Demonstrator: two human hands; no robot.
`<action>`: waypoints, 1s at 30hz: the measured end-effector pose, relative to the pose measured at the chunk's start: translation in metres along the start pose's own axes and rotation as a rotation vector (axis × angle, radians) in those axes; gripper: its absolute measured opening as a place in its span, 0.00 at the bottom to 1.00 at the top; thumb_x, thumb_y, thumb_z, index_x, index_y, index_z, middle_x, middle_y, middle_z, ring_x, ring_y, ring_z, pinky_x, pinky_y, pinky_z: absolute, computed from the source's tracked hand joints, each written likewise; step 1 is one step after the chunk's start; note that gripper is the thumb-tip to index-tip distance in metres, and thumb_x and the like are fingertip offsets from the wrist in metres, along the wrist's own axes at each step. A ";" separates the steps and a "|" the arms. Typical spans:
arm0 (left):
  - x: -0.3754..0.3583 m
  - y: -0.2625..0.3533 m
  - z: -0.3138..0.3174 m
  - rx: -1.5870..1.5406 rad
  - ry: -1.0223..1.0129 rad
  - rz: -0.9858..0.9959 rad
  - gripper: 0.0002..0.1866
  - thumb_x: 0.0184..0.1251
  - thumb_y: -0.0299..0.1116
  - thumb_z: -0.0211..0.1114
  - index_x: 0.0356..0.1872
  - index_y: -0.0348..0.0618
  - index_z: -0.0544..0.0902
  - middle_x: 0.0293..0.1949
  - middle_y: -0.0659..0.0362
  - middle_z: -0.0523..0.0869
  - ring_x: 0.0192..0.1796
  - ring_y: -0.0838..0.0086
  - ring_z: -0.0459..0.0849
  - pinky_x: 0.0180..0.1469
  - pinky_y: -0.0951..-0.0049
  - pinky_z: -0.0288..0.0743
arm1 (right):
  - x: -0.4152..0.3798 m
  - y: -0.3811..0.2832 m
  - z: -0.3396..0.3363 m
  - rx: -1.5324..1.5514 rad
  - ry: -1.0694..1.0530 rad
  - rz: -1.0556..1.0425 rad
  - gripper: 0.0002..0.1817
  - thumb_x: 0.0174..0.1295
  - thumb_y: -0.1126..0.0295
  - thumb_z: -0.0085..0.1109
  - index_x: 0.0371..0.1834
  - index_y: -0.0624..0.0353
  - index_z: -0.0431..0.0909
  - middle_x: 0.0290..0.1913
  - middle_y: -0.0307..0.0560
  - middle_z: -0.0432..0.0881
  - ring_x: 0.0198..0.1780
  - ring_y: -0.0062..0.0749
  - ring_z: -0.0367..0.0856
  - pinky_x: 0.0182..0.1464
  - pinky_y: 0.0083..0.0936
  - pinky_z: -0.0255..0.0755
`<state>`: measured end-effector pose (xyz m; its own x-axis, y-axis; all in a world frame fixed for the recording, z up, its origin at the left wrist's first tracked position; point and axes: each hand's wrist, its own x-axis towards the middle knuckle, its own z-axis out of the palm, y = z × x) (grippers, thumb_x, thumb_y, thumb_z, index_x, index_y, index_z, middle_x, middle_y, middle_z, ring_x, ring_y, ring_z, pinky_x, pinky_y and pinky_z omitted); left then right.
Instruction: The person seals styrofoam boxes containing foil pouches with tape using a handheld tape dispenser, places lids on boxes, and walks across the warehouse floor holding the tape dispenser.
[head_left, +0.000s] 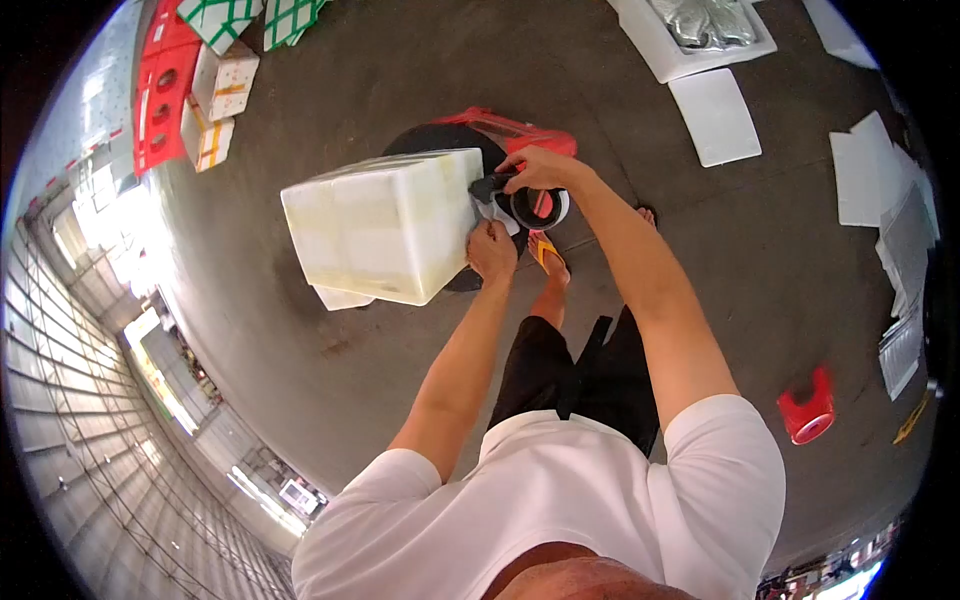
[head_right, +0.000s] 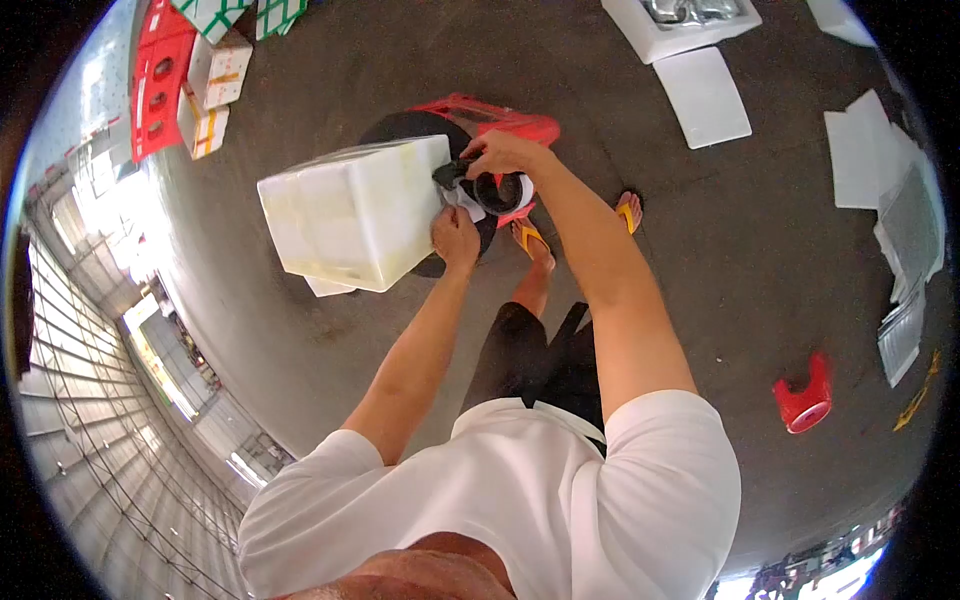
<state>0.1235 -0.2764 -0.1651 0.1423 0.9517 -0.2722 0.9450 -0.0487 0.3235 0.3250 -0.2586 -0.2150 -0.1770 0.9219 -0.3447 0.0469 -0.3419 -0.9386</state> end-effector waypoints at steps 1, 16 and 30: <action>0.000 -0.003 -0.002 -0.005 0.003 -0.015 0.18 0.66 0.40 0.55 0.26 0.34 0.80 0.26 0.45 0.83 0.32 0.51 0.82 0.37 0.56 0.71 | 0.007 0.004 0.002 -0.005 -0.015 0.003 0.27 0.47 0.63 0.70 0.53 0.58 0.82 0.44 0.48 0.84 0.47 0.32 0.79 0.48 0.26 0.72; 0.017 -0.012 -0.025 -0.224 -0.395 0.225 0.16 0.69 0.38 0.56 0.27 0.35 0.78 0.23 0.45 0.80 0.29 0.51 0.81 0.33 0.56 0.69 | 0.003 0.018 0.019 0.125 0.020 0.078 0.27 0.47 0.64 0.71 0.55 0.55 0.82 0.42 0.43 0.84 0.46 0.26 0.77 0.50 0.25 0.71; 0.021 -0.011 -0.023 -0.218 -0.853 0.122 0.16 0.66 0.40 0.55 0.30 0.35 0.79 0.30 0.42 0.84 0.36 0.46 0.84 0.41 0.51 0.74 | 0.017 -0.027 0.013 -0.233 0.105 0.054 0.31 0.46 0.60 0.71 0.56 0.58 0.78 0.54 0.50 0.81 0.56 0.40 0.78 0.56 0.31 0.73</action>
<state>0.1095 -0.2491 -0.1538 0.4919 0.3893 -0.7787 0.8439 0.0067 0.5365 0.3080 -0.2361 -0.1950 -0.0653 0.9213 -0.3833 0.2805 -0.3517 -0.8931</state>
